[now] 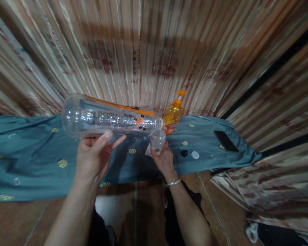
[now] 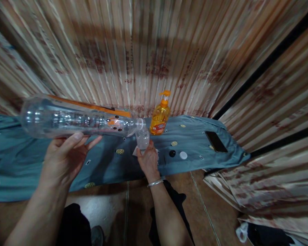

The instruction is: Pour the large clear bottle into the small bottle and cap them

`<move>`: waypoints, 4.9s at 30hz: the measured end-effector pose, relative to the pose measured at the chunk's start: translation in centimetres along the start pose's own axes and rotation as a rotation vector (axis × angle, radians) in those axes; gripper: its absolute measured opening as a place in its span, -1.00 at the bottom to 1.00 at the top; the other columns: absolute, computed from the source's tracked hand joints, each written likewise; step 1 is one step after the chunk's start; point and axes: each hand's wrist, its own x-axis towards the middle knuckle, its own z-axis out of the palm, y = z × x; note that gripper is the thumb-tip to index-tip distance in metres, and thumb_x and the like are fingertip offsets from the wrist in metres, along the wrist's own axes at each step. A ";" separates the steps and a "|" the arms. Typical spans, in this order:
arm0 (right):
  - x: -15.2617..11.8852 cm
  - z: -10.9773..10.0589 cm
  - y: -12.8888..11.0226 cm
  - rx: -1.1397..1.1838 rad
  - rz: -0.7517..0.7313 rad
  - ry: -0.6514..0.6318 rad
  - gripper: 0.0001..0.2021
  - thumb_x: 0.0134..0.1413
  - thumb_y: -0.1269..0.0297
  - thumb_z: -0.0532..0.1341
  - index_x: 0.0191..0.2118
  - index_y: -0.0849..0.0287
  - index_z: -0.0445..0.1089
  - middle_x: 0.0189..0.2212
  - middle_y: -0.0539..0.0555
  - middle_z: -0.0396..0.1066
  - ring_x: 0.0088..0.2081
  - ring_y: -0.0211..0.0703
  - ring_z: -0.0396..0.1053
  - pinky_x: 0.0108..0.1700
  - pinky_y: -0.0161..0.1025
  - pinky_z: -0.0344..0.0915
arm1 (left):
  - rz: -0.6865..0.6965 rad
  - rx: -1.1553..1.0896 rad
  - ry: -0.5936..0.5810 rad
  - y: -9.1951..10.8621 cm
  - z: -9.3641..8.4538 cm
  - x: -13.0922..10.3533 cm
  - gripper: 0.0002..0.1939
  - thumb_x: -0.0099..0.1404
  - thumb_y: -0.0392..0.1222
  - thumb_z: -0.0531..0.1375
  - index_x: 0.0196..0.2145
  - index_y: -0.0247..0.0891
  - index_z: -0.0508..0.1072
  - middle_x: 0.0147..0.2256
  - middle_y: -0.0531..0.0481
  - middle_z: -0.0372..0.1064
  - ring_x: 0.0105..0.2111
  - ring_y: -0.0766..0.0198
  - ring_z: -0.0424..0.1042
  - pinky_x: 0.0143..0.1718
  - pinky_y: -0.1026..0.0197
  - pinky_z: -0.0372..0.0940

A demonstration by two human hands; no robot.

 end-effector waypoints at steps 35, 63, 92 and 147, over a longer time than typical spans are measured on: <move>0.1 -0.1 0.0 0.035 -0.012 0.007 -0.53 0.18 0.15 0.21 0.08 0.38 0.21 -0.15 0.36 0.54 -0.12 0.09 0.55 -0.10 -0.11 0.43 | -0.021 0.037 -0.032 0.6 0.0 0.0 -0.70 -0.21 -0.32 0.55 -0.53 -0.27 0.53 -0.53 0.15 0.46 -0.38 0.34 0.50 -0.13 0.02 0.57; 0.0 0.5 0.4 0.017 -0.030 0.040 -0.48 0.18 0.15 0.21 0.14 0.40 0.21 -0.17 0.35 0.55 -0.15 0.08 0.56 -0.13 -0.12 0.44 | 0.027 0.055 -0.004 0.3 0.5 0.0 -0.61 -0.21 -0.32 0.54 -0.37 -0.15 0.58 -0.44 0.12 0.54 -0.34 0.28 0.51 -0.22 0.12 0.55; 0.0 -0.1 0.2 0.037 -0.029 0.013 -0.50 0.19 0.16 0.22 0.13 0.41 0.21 -0.17 0.34 0.55 -0.16 0.07 0.56 -0.13 -0.14 0.43 | 0.028 0.064 -0.007 0.2 0.7 -0.2 -0.55 -0.23 -0.27 0.56 -0.32 -0.15 0.58 -0.37 0.09 0.59 -0.27 0.22 0.55 -0.13 0.08 0.51; 0.1 -1.1 -0.3 0.078 0.001 -0.041 -0.52 0.18 0.24 0.25 0.13 0.40 0.21 -0.15 0.34 0.55 -0.09 0.06 0.55 -0.07 -0.15 0.43 | 0.019 0.064 0.004 0.2 1.2 -0.7 -0.63 -0.21 -0.29 0.55 -0.42 -0.19 0.54 -0.40 0.11 0.56 -0.26 0.25 0.51 0.02 -0.07 0.46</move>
